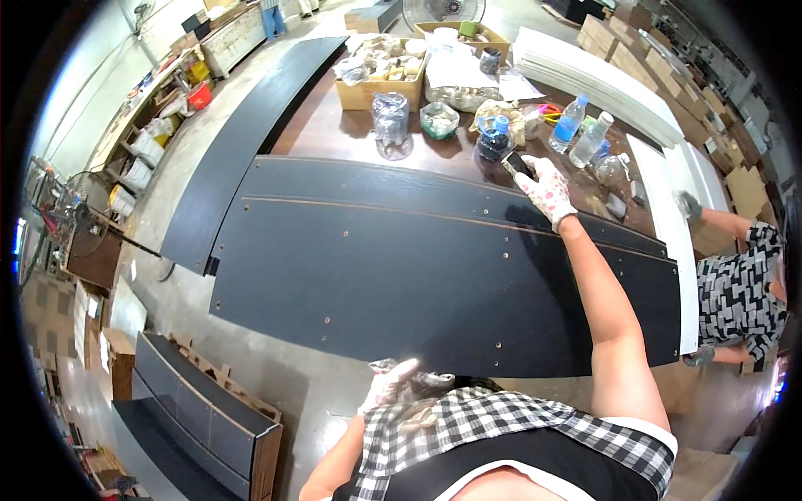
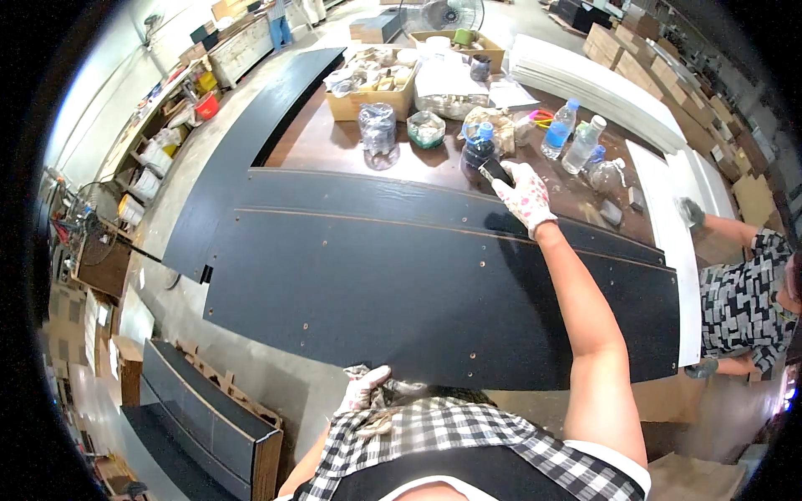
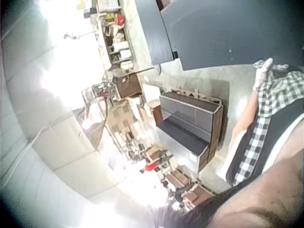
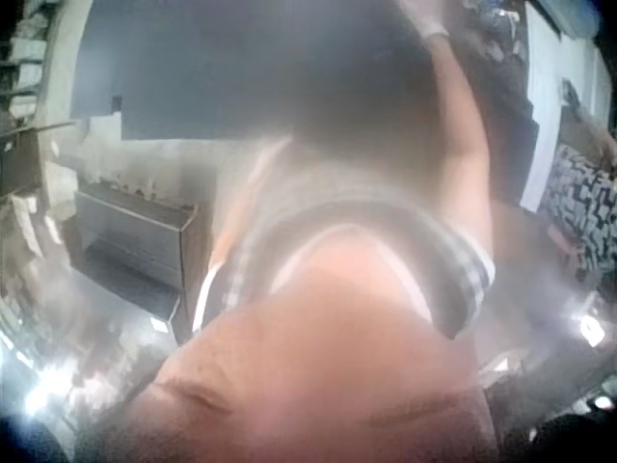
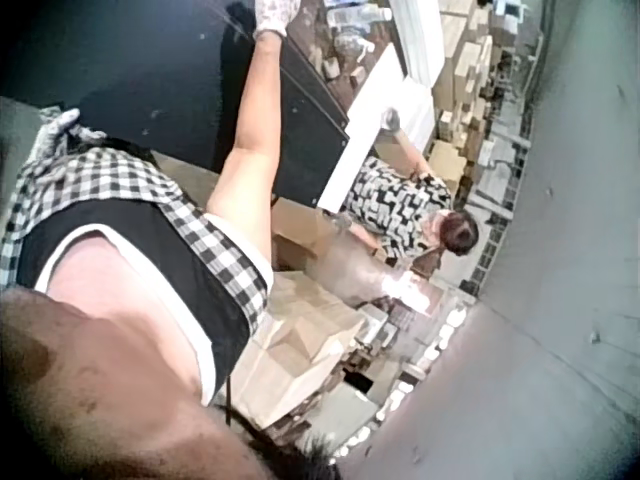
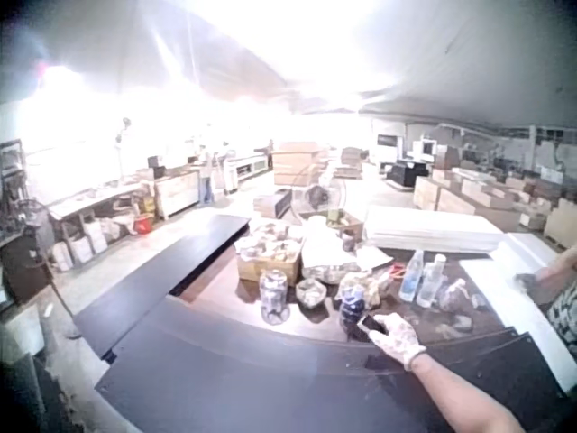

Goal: The person wipes and polishes dark wooden furniture panels using a cloth and a small block, then dips a small object into a container of liquid to continue applying treatment to the wood surfaces.

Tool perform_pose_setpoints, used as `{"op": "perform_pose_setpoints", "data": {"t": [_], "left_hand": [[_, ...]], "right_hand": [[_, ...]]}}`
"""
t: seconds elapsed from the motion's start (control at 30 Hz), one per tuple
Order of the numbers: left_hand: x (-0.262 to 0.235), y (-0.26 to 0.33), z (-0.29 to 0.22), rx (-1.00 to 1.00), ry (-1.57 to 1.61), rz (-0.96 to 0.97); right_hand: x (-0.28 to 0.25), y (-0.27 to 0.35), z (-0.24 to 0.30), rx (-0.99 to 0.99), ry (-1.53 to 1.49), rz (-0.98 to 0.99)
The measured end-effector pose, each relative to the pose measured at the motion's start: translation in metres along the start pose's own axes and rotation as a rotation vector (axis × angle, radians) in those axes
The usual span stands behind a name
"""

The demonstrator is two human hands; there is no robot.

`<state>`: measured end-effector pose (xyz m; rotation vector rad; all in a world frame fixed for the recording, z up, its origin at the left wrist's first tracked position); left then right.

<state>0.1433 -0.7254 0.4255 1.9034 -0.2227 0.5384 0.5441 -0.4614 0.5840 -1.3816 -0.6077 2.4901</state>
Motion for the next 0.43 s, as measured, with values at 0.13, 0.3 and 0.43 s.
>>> {"op": "perform_pose_setpoints", "data": {"t": [0.13,0.3,0.43], "left_hand": [[0.012,0.020,-0.013,-0.019,-0.240,-0.073],[0.023,0.043,-0.020,-0.249,-0.319,-0.033],[0.000,0.007,0.013,-0.456,-0.157,0.141]], "right_hand": [[0.026,-0.036,0.005,-0.078,0.111,0.113],[0.086,-0.121,0.028,-0.015,0.091,0.090],[0.132,-0.184,0.013,0.056,0.216,0.089]]}}
Point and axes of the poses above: each hand's wrist, its own y-axis away from the middle knuckle, its own x-axis out of the palm, z = x × y, the point moved 5 cm from there along -y, towards the middle knuckle, and after that the axes turned 10 degrees about -x, right-handed, at the moved point
